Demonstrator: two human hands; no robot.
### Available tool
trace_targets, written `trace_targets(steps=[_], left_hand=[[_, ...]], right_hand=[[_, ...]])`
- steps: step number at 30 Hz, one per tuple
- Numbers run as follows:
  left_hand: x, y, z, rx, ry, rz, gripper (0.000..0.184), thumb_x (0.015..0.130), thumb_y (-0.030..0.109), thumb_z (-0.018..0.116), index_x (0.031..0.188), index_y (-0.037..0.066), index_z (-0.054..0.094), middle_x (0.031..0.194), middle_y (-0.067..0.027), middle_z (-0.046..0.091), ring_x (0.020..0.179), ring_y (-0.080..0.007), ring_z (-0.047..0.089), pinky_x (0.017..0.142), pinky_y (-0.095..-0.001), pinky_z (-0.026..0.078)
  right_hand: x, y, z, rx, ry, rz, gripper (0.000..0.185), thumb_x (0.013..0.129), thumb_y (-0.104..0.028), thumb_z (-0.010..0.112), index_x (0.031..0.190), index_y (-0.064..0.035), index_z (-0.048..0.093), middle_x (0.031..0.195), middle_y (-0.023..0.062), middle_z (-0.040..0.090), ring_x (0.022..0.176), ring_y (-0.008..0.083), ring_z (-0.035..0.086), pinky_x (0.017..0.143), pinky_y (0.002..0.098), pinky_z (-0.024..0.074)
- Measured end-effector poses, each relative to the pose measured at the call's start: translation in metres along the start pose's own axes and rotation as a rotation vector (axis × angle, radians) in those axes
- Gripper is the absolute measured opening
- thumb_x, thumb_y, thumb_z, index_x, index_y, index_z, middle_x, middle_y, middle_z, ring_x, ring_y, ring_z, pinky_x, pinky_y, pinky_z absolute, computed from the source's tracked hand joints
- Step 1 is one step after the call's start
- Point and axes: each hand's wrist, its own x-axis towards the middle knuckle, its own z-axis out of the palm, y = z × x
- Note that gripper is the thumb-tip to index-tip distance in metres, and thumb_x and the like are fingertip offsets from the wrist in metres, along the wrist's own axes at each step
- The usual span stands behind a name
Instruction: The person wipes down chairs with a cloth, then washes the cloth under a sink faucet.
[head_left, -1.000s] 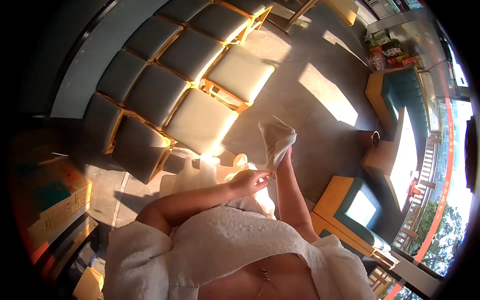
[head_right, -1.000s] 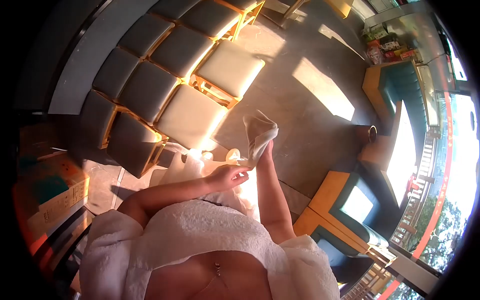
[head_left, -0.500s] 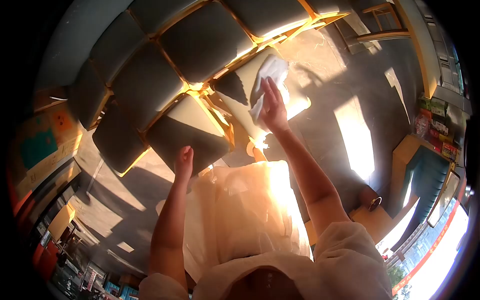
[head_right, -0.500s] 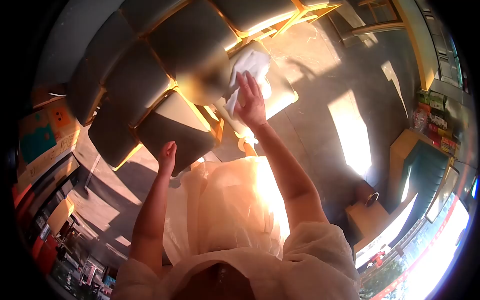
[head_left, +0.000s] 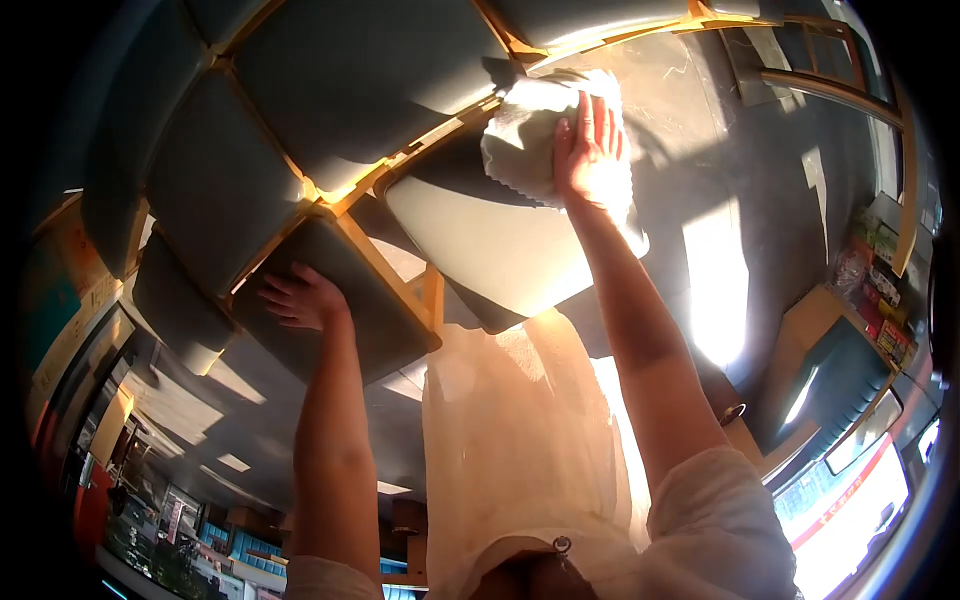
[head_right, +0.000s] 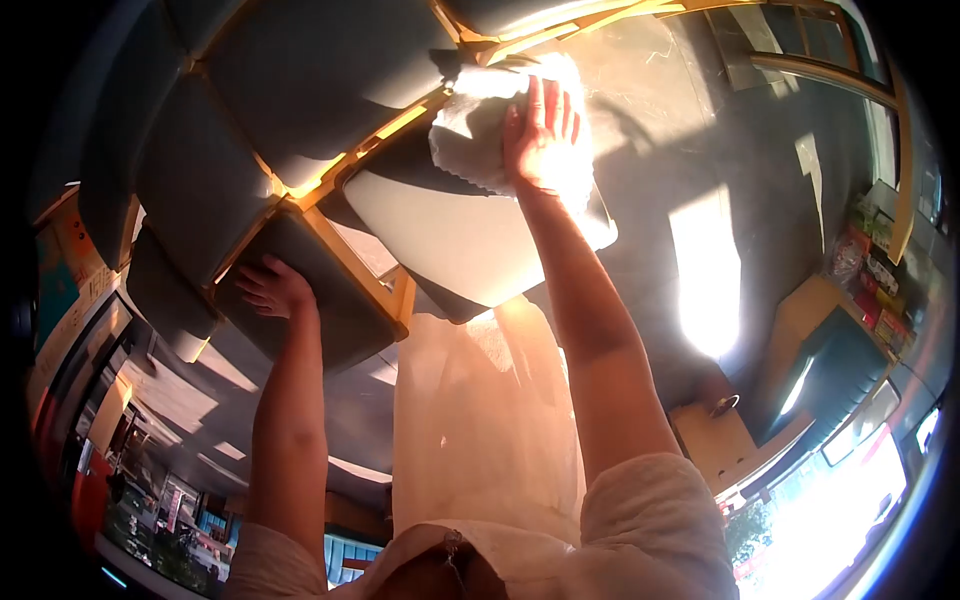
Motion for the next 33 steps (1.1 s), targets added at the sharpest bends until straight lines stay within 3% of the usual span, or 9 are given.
trace_targets(steps=[2,5,10,12,15,18,28,30,33], left_hand=[[0.004,-0.005,0.007,0.016,0.011,-0.009,0.066,0.085,0.056,0.026,0.136,0.015,0.021,0.141,-0.0148,0.017,0.128,-0.0370,0.019,0.100,-0.0537,0.016],[-0.003,-0.001,0.012,0.048,0.082,0.038,0.063,0.086,0.051,0.028,0.135,0.011,0.024,0.139,-0.0173,0.020,0.126,-0.0379,0.022,0.099,-0.0542,0.019],[0.004,-0.009,0.020,0.068,0.125,0.050,0.062,0.087,0.050,0.029,0.134,0.011,0.024,0.139,-0.0167,0.022,0.126,-0.0378,0.023,0.099,-0.0538,0.019],[0.001,-0.005,0.017,0.054,0.116,0.049,0.062,0.086,0.050,0.028,0.134,0.011,0.025,0.139,-0.0168,0.022,0.126,-0.0379,0.023,0.099,-0.0539,0.019],[0.000,-0.002,0.009,0.019,0.101,0.035,0.063,0.086,0.051,0.027,0.134,0.011,0.025,0.138,-0.0170,0.023,0.126,-0.0380,0.022,0.098,-0.0544,0.019],[-0.001,-0.001,0.008,-0.007,0.107,0.037,0.063,0.085,0.052,0.027,0.134,0.011,0.026,0.138,-0.0173,0.023,0.126,-0.0380,0.022,0.098,-0.0553,0.019],[0.001,-0.003,0.016,0.008,0.148,0.052,0.064,0.085,0.052,0.025,0.133,0.010,0.026,0.139,-0.0178,0.022,0.126,-0.0396,0.021,0.099,-0.0559,0.017],[0.001,-0.004,0.020,-0.011,0.164,0.045,0.065,0.084,0.052,0.025,0.133,0.009,0.026,0.138,-0.0181,0.023,0.126,-0.0404,0.022,0.099,-0.0557,0.017],[0.001,-0.002,0.019,-0.032,0.164,0.037,0.065,0.084,0.051,0.027,0.133,0.009,0.026,0.138,-0.0188,0.023,0.125,-0.0415,0.022,0.098,-0.0571,0.018]], right_hand=[[-0.024,0.009,-0.005,-0.058,0.022,0.213,0.050,0.082,-0.028,0.047,0.128,-0.0099,0.037,0.129,0.0206,0.037,0.120,0.0369,0.033,0.097,0.0514,0.0240],[-0.090,-0.021,-0.013,-0.070,-0.055,-0.021,0.058,0.075,-0.025,0.052,0.127,-0.0042,0.037,0.131,0.0261,0.031,0.119,0.0454,0.029,0.096,0.0553,0.0211],[-0.133,-0.090,-0.002,0.131,-0.334,-0.261,0.033,0.071,-0.027,0.060,0.099,-0.0101,0.055,0.107,0.0112,0.051,0.105,0.0354,0.044,0.089,0.0564,0.0286],[-0.082,-0.088,0.005,0.422,-1.042,-0.022,0.022,0.073,-0.030,0.059,0.092,-0.0189,0.057,0.096,0.0052,0.054,0.095,0.0293,0.049,0.083,0.0537,0.0340],[-0.011,-0.057,0.014,0.049,-0.278,-0.187,0.034,0.075,-0.047,0.053,0.079,-0.0132,0.058,0.079,0.0066,0.055,0.081,0.0246,0.054,0.073,0.0414,0.0385],[0.023,-0.028,0.013,-0.027,-0.128,-0.077,0.043,0.079,-0.044,0.050,0.109,-0.0148,0.053,0.104,0.0099,0.053,0.100,0.0257,0.049,0.086,0.0413,0.0360],[-0.143,0.054,-0.035,-0.227,0.045,0.466,0.050,0.088,-0.032,0.040,0.129,-0.0029,0.033,0.129,0.0224,0.035,0.120,0.0366,0.033,0.099,0.0392,0.0280],[-0.175,0.028,-0.033,0.132,0.150,0.573,0.054,0.089,-0.029,0.039,0.131,0.0036,0.025,0.133,0.0269,0.026,0.125,0.0384,0.022,0.101,0.0407,0.0233],[-0.226,-0.022,-0.031,0.050,-0.062,0.503,0.062,0.086,-0.022,0.044,0.133,0.0060,0.015,0.135,0.0329,0.011,0.125,0.0448,0.017,0.102,0.0445,0.0208]])
